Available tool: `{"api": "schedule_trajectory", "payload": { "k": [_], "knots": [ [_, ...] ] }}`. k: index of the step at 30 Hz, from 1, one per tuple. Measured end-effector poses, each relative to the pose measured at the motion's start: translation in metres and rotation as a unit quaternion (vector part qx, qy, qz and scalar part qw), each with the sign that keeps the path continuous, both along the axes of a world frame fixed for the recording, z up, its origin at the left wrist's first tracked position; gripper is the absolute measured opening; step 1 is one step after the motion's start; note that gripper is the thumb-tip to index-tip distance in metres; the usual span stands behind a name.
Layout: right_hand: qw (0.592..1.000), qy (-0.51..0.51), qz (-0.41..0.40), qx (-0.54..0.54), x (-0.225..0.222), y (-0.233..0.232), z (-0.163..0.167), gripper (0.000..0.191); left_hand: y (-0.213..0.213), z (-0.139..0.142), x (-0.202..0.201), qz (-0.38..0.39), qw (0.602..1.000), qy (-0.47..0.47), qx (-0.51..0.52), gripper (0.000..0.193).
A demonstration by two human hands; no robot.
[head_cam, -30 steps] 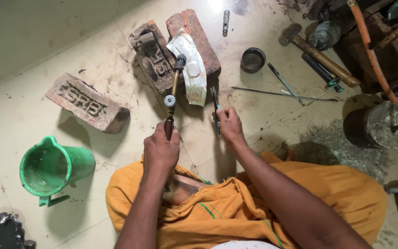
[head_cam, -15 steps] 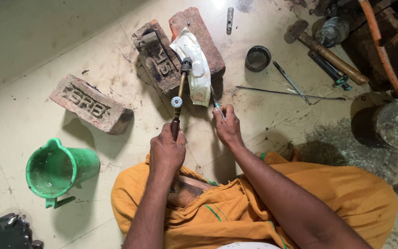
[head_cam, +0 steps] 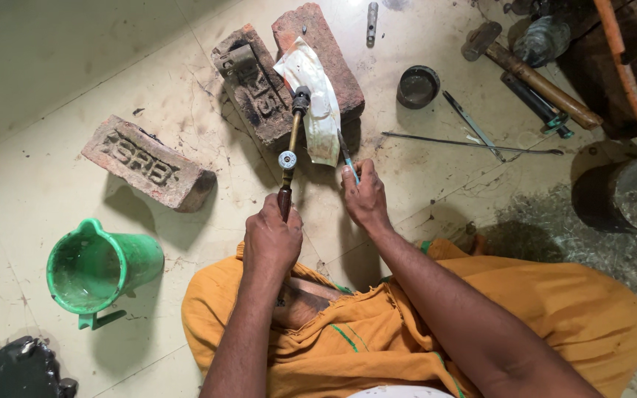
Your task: The person sits on the workshop floor and heats a curved sickle blade resting on bricks using a gas blowtorch, holding the torch with one hand while manipulating a thin rod near the flame. They then mix a paste in a small metal cup and apply it onto the blade with a small tool, before resuming heating the blade with the torch.
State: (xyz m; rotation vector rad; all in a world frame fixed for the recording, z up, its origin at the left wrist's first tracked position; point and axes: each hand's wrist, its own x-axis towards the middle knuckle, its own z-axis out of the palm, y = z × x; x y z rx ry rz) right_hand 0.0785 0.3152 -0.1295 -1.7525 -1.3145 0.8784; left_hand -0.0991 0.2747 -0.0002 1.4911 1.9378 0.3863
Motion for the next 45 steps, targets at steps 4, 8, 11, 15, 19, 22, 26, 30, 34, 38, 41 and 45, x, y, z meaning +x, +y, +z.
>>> {"api": "schedule_trajectory", "payload": {
  "k": [4,8,11,15,19,22,26,30,34,38,41,45],
  "knots": [
    [1.0,-0.012,-0.003,0.028,-0.002,0.0,0.0,0.029,0.001,-0.001,0.0,0.002,1.0,0.003,-0.011,0.027],
    [1.0,0.003,-0.004,0.028,-0.005,0.001,-0.003,0.028,0.001,0.0,-0.001,0.003,1.0,-0.001,-0.024,0.027],
    [0.999,0.004,-0.007,0.045,-0.006,0.003,-0.004,0.027,0.003,0.001,-0.001,0.003,1.0,-0.001,-0.023,0.027],
    [0.998,0.004,-0.007,0.056,-0.005,0.003,-0.004,0.027,0.001,0.002,0.0,0.003,1.0,-0.011,-0.003,0.027],
    [0.998,0.057,-0.011,-0.006,-0.005,-0.003,-0.001,0.029,-0.001,0.003,-0.001,0.011,1.0,-0.018,-0.01,0.027],
    [1.0,-0.017,-0.013,0.009,-0.005,-0.009,0.001,0.028,-0.002,0.005,-0.003,0.01,1.0,-0.018,-0.007,0.026],
    [0.998,-0.041,-0.025,-0.049,0.001,-0.015,0.003,0.029,-0.005,0.006,-0.003,0.014,1.0,-0.019,-0.001,0.027],
    [0.993,0.0,-0.037,-0.113,0.01,-0.023,0.007,0.03,-0.008,0.009,-0.005,0.026,0.999,-0.036,0.003,0.026],
    [0.996,-0.064,-0.008,-0.057,0.017,-0.037,0.011,0.029,-0.012,0.017,-0.005,0.035,0.999,-0.037,0.015,0.028],
    [0.986,-0.114,0.033,-0.118,0.016,-0.054,0.012,0.03,-0.023,0.03,-0.009,0.051,0.997,-0.037,-0.047,0.03],
    [0.974,-0.138,0.068,-0.167,0.009,-0.066,0.011,0.032,-0.046,0.039,-0.017,0.045,0.998,-0.044,0.005,0.033],
    [0.963,-0.231,0.13,-0.052,0.002,-0.077,0.012,0.033,-0.089,0.045,-0.027,0.09,0.992,-0.043,-0.079,0.033]
  ]
}}
